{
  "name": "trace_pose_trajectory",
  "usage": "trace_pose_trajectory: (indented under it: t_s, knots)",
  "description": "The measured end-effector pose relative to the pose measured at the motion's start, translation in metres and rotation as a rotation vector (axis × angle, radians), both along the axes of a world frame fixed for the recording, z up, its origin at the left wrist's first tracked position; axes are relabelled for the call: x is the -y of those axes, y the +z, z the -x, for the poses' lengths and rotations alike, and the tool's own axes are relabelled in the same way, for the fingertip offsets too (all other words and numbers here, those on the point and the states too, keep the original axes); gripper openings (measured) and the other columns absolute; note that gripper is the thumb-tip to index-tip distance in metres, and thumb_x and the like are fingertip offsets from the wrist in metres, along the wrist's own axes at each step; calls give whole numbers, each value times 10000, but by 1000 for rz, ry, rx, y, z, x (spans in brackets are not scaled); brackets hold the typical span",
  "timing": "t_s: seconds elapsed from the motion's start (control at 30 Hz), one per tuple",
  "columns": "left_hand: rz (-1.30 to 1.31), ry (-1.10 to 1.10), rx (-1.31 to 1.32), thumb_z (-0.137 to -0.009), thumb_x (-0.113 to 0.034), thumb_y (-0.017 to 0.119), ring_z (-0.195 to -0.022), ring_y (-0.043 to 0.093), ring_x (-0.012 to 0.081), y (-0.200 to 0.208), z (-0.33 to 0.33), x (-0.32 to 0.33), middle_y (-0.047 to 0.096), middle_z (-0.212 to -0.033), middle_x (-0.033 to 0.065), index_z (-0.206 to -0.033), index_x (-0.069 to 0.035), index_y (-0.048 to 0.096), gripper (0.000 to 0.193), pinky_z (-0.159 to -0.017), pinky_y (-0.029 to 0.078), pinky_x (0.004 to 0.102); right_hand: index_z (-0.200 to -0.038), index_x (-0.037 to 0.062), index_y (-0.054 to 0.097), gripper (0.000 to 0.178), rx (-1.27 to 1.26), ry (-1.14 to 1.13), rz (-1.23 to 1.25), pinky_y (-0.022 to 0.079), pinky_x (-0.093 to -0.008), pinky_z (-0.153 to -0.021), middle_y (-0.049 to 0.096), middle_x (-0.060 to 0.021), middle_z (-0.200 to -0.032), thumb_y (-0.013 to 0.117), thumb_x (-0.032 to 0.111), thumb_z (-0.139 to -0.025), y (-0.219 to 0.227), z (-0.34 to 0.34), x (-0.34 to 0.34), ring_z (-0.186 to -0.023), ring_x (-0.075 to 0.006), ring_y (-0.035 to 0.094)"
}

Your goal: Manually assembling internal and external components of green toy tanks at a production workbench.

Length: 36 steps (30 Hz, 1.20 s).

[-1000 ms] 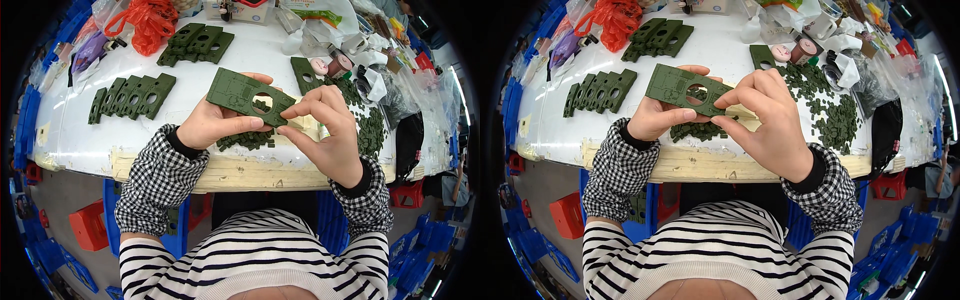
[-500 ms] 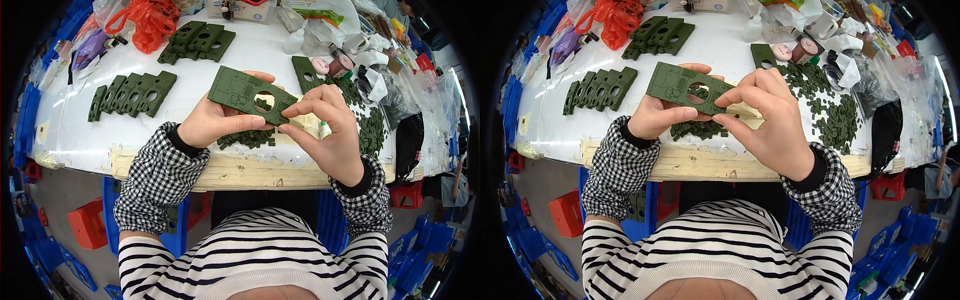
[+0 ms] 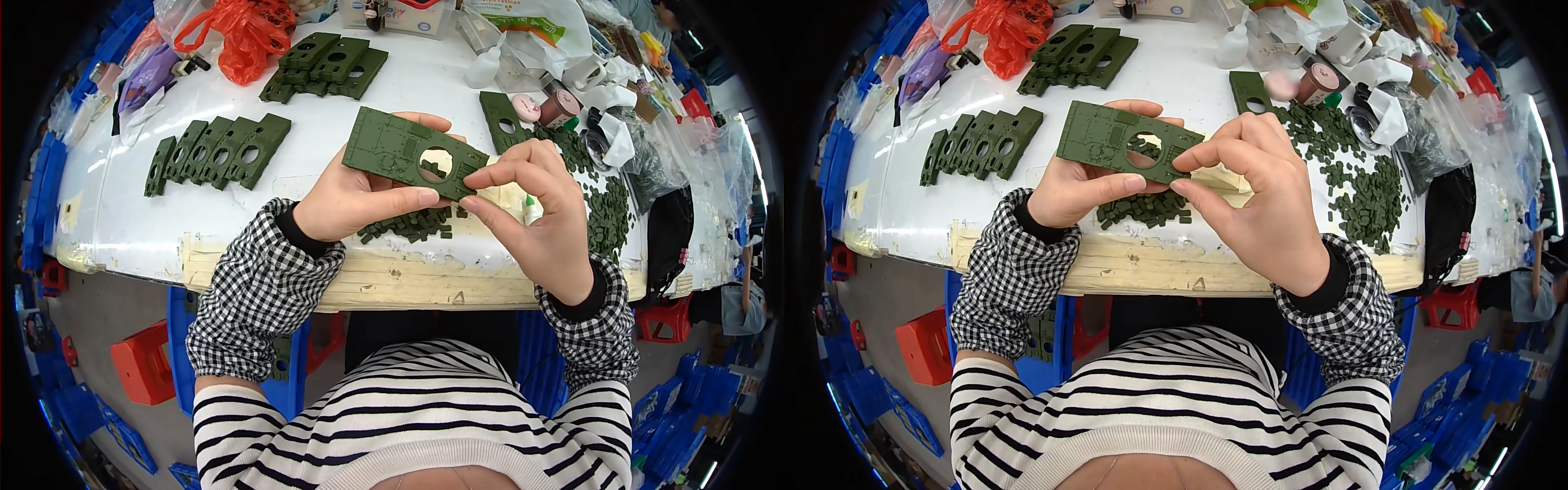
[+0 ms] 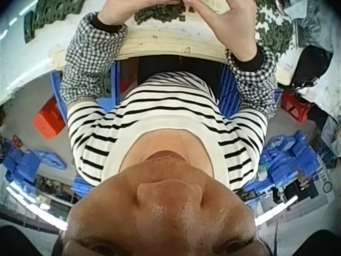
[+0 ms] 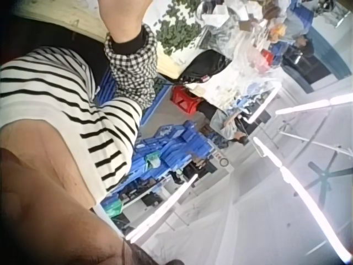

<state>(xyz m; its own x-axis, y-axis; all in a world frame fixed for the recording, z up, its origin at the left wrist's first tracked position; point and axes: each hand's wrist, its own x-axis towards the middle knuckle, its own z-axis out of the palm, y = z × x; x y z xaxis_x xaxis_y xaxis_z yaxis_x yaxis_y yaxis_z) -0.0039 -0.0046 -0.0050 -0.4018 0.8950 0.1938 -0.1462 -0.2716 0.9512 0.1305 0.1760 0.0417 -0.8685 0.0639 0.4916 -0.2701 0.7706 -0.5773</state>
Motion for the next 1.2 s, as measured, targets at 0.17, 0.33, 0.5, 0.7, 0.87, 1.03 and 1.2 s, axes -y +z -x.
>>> trace_pose_trajectory:
  t_s: [0.17, 0.33, 0.5, 0.7, 0.87, 1.03, 1.2]
  knots:
    - [6, 14, -70, -875, 33, 627, -1209, 577, 261, 0, 1, 0, 437, -1447, 206, -1451, -12, 290, 668, -987, 540, 397, -845, 58, 729, 175, -26, -27, -36, 445, -323, -698, 580, -47, -804, 803, 34, -688, -2, 1, 1, -805, -222, 533]
    - [20, 9, -63, -872, 38, 625, -1211, 575, 265, 0, 1, 0, 437, -1446, 207, -1448, -15, 294, 666, -994, 536, 406, -845, 58, 731, 176, -31, -16, -3, 446, -325, -694, 584, -48, -795, 801, 29, -687, -4, 3, 1, -802, -225, 538]
    - [12, 5, -22, -872, 35, 619, -1225, 567, 277, -1, 1, 0, 438, -1445, 209, -1449, -17, 296, 664, -995, 537, 412, -850, 60, 737, 178, -53, -11, -10, 444, -323, -689, 580, -46, -789, 800, 25, -687, -5, 3, 1, -799, -224, 536]
    - [-7, 6, 57, -873, 23, 622, -1241, 552, 286, 0, 0, -1, 437, -1446, 207, -1458, -15, 284, 676, -1005, 530, 423, -898, 64, 746, 216, -141, 18, -118, 441, -330, -682, 571, -50, -798, 795, 13, -694, -8, 1, 1, -801, -230, 523]
    - [-5, 35, 62, -877, 7, 625, -1257, 538, 288, 0, 0, -1, 435, -1446, 208, -1468, -7, 270, 689, -1009, 526, 427, -957, 47, 735, 261, -208, 37, -218, 438, -338, -683, 568, -58, -808, 784, 3, -705, -11, 0, 3, -799, -239, 513]
    - [-8, 48, 45, -876, -10, 635, -1240, 552, 292, 0, 0, -1, 437, -1443, 215, -1461, -3, 282, 683, -998, 534, 425, -984, 45, 736, 286, -186, 38, -170, 428, -328, -678, 574, -61, -815, 790, 14, -705, -10, -2, 5, -795, -235, 512]
    - [-33, 35, 82, -858, -37, 662, -1210, 579, 299, 3, 0, -1, 433, -1445, 229, -1464, -17, 278, 718, -970, 551, 421, -1005, 54, 742, 318, -175, 15, -115, 422, -321, -679, 578, -60, -825, 802, 26, -695, -6, -7, -1, -784, -225, 518]
